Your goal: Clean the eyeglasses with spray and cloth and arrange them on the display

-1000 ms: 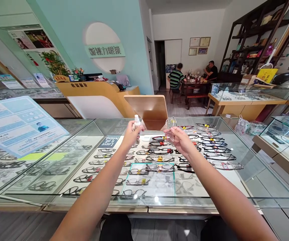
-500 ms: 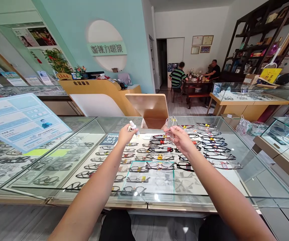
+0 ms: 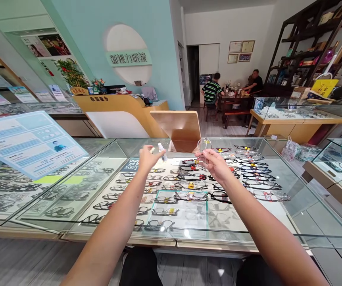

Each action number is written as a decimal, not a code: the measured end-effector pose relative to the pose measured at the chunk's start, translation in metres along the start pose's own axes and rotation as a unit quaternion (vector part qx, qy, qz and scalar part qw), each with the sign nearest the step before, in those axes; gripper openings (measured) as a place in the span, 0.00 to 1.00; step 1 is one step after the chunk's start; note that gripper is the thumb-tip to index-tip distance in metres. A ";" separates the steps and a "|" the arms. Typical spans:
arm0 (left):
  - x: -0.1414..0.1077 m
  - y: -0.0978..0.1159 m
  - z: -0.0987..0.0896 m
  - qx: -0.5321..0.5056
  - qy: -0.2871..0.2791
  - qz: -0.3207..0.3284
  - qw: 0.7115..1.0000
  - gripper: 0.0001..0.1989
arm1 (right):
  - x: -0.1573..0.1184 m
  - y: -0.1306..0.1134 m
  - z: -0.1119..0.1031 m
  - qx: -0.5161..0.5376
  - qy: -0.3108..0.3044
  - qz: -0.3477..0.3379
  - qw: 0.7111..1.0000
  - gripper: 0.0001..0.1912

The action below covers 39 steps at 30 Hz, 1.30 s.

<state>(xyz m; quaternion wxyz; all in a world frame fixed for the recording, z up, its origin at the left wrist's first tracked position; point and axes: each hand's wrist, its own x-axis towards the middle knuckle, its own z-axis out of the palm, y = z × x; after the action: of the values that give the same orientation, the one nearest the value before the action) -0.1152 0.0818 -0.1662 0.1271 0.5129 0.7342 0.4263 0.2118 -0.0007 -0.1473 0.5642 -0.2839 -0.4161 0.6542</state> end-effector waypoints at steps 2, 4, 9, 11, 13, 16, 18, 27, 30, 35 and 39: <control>0.003 0.008 -0.014 -0.055 0.119 -0.018 0.991 0.27 | -0.001 -0.002 0.001 -0.004 0.003 -0.003 1.000 0.20; 0.004 0.020 -0.027 -0.151 0.192 -0.014 0.970 0.17 | -0.001 -0.004 0.001 -0.003 0.006 -0.005 1.000 0.19; -0.021 0.053 -0.033 -0.400 -0.049 -0.016 0.915 0.10 | -0.001 -0.003 0.000 -0.002 0.009 -0.004 1.000 0.19; -0.039 0.064 -0.028 -0.432 -0.161 0.009 0.887 0.14 | 0.000 -0.003 -0.001 -0.007 0.009 -0.008 1.000 0.19; -0.057 0.073 -0.023 -0.440 -0.227 0.050 0.868 0.19 | -0.001 -0.003 0.000 -0.009 0.007 -0.012 1.000 0.19; -0.077 0.080 -0.016 -0.422 -0.249 0.103 0.865 0.24 | -0.003 -0.005 0.004 -0.008 0.000 -0.019 1.000 0.19; -0.084 0.082 -0.010 -0.405 -0.246 0.115 0.873 0.27 | -0.006 -0.006 0.008 -0.006 -0.009 -0.024 1.000 0.19; -0.109 0.083 0.014 -0.425 -0.318 0.094 0.842 0.29 | -0.012 0.001 0.022 -0.026 -0.033 -0.030 0.999 0.22; -0.115 0.085 0.013 -0.448 -0.370 0.052 0.812 0.28 | -0.012 0.002 0.022 -0.031 -0.030 -0.038 0.998 0.21; -0.121 0.087 0.014 -0.471 -0.390 0.005 0.791 0.27 | -0.013 0.002 0.025 -0.040 -0.016 -0.047 0.998 0.23; -0.127 0.088 0.019 -0.491 -0.401 0.002 0.773 0.28 | -0.016 0.004 0.030 -0.038 -0.012 -0.046 0.998 0.23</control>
<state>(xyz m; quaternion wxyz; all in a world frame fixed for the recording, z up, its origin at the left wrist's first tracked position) 0.0090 -0.0087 -0.1431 0.6443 0.5063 0.3062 0.4846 0.1880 -0.0232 -0.1379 0.5776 -0.2776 -0.4599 0.6146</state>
